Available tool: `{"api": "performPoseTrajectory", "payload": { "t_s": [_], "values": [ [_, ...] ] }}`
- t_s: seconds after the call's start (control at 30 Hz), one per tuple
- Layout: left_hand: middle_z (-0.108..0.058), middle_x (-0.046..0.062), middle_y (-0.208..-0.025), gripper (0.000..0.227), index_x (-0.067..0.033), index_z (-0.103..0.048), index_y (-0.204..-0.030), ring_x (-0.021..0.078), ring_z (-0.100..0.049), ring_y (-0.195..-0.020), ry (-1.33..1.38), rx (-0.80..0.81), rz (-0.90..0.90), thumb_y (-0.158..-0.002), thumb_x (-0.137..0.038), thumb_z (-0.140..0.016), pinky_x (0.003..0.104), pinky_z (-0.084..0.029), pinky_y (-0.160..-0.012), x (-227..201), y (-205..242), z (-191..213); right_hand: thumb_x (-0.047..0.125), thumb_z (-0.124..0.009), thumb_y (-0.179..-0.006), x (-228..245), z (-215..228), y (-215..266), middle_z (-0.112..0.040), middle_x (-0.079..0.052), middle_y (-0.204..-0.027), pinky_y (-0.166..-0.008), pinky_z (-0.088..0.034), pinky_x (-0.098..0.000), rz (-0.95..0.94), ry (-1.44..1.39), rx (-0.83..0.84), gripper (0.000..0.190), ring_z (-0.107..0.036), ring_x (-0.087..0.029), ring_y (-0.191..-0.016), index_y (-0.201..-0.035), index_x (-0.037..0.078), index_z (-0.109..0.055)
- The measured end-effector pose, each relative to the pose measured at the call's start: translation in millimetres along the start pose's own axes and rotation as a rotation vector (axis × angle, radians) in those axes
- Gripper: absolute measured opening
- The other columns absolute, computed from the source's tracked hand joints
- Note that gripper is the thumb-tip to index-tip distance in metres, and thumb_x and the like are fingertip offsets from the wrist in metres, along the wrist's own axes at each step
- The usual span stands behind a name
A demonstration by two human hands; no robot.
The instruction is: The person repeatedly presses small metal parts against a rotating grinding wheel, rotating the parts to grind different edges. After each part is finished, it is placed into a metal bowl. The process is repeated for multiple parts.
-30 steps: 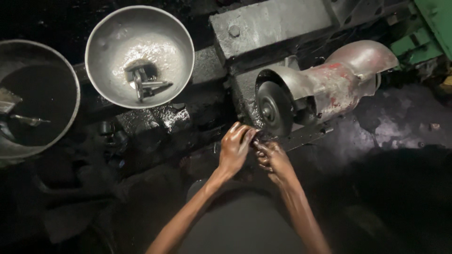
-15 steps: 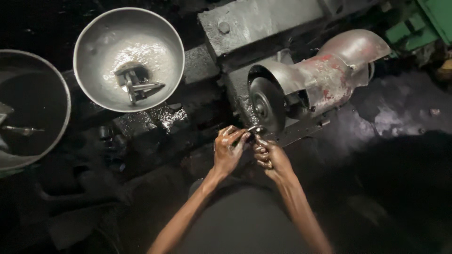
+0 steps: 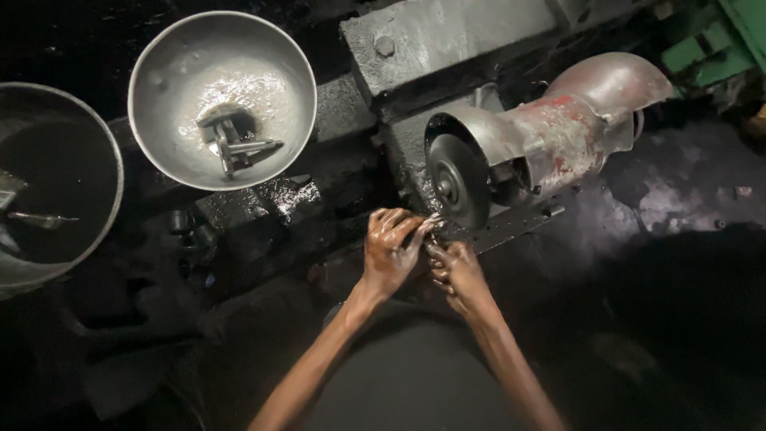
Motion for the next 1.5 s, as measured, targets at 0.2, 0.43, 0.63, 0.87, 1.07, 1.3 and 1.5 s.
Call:
{"api": "performPoseTrajectory", "payload": {
  "t_s": [0.2, 0.43, 0.63, 0.87, 1.07, 1.3, 1.5],
  "values": [
    [-0.071, 0.016, -0.11, 0.033, 0.0024, -0.07, -0.113, 0.0331, -0.07, -0.103, 0.268, 0.008, 0.237, -0.081, -0.003, -0.079, 0.041, -0.055, -0.087, 25.0, 26.1, 4.0, 0.012, -0.062, -0.101, 8.8, -16.8, 6.5, -0.042, 0.008, -0.062, -0.033, -0.018, -0.0185, -0.03, -0.128, 0.112, 0.023, -0.032, 0.0, -0.043, -0.082, 0.013, -0.05],
    [-0.071, 0.014, -0.103, 0.021, 0.0013, -0.07, -0.109, 0.0297, -0.075, -0.089, 0.278, 0.117, 0.369, -0.088, 0.0, -0.072, 0.037, -0.06, -0.074, 49.1, 40.8, -7.0, 0.016, -0.059, -0.101, 4.6, -13.4, 5.9, -0.041, 0.009, -0.062, -0.031, -0.017, -0.0171, -0.087, -0.224, 0.092, 0.02, -0.03, 0.001, -0.043, -0.083, 0.015, -0.051],
    [-0.069, 0.018, -0.1, 0.021, 0.0037, -0.07, -0.108, 0.0353, -0.07, -0.088, 0.177, 0.083, 0.19, -0.089, -0.002, -0.074, 0.04, -0.056, -0.075, 33.0, 26.5, -7.5, 0.019, -0.056, -0.102, -2.0, -3.2, -1.8, -0.038, 0.01, -0.062, -0.032, -0.017, -0.0174, -0.126, -0.278, 0.074, 0.019, -0.029, 0.002, -0.043, -0.083, 0.015, -0.053],
    [-0.072, 0.017, -0.105, 0.023, 0.0031, -0.068, -0.111, 0.033, -0.073, -0.093, 0.278, -0.028, 0.216, -0.088, -0.001, -0.071, 0.039, -0.058, -0.079, 41.2, 37.4, 5.8, 0.019, -0.059, -0.104, 2.8, -15.8, -1.4, -0.036, 0.009, -0.06, -0.033, -0.017, -0.0197, -0.042, -0.128, 0.133, 0.034, -0.028, 0.0, -0.042, -0.074, 0.014, -0.043],
    [-0.072, 0.014, -0.097, 0.02, -0.0004, -0.071, -0.103, 0.0345, -0.069, -0.091, 0.023, 0.07, 0.101, -0.088, -0.012, -0.078, 0.044, -0.052, -0.083, 16.3, 12.9, 1.0, 0.016, -0.06, -0.102, -0.2, -4.9, 0.8, -0.037, 0.009, -0.059, -0.033, -0.017, -0.0194, -0.022, -0.172, 0.148, 0.03, -0.027, 0.001, -0.041, -0.077, 0.014, -0.045],
    [-0.07, 0.017, -0.103, 0.021, 0.0016, -0.07, -0.107, 0.0368, -0.067, -0.094, 0.073, 0.07, 0.17, -0.091, -0.01, -0.076, 0.045, -0.052, -0.084, 7.6, 5.5, -8.2, 0.013, -0.061, -0.098, -1.6, 4.4, 3.3, -0.041, 0.008, -0.06, -0.033, -0.017, -0.0205, -0.026, -0.085, 0.011, 0.019, -0.03, 0.0, -0.041, -0.082, 0.013, -0.051],
    [-0.071, 0.016, -0.107, 0.024, 0.0028, -0.066, -0.114, 0.0311, -0.073, -0.097, 0.331, 0.016, 0.34, -0.091, -0.002, -0.07, 0.037, -0.057, -0.083, 37.4, 44.4, -2.9, 0.013, -0.062, -0.097, 9.0, -11.9, 7.0, -0.039, 0.009, -0.059, -0.033, -0.016, -0.018, -0.076, -0.045, 0.071, 0.015, -0.03, 0.002, -0.04, -0.083, 0.015, -0.056]
  ]
}}
Point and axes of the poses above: each hand's wrist, its own y-axis away from the middle knuckle, its own z-axis out of the back of the hand, x = y × z, the point moved 8 cm from there along -y, towards the middle knuckle
